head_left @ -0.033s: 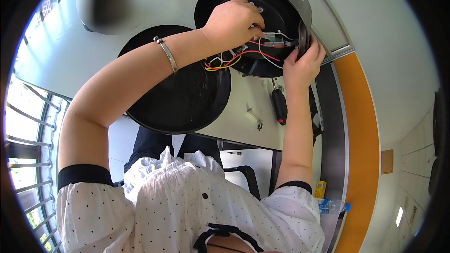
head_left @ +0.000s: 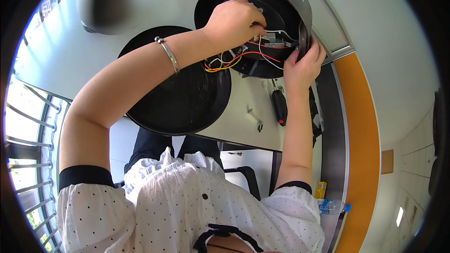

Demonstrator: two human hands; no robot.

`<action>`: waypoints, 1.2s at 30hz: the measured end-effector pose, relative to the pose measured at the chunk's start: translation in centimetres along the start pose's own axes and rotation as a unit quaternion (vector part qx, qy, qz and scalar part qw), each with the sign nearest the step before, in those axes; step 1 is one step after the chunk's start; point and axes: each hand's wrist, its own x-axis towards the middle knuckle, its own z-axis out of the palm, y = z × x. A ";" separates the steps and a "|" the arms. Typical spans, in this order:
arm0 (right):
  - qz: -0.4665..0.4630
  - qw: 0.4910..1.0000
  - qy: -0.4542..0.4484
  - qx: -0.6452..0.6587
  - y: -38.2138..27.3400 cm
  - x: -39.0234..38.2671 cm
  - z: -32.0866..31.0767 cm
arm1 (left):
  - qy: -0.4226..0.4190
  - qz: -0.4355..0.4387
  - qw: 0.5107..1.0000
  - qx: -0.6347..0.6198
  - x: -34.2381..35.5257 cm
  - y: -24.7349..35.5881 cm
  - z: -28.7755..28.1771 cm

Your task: The person works on the internal wiring of a disassembled appliance, likely a rice cooker, using a screwdriver to adjust components and connect wires. They manipulate the internal parts and wires with both hands while the device rests on a table.

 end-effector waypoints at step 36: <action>0.011 0.998 0.050 0.023 0.1 -0.8 0.6 | -0.183 -0.140 0.969 -0.087 -0.3 -0.7 0.3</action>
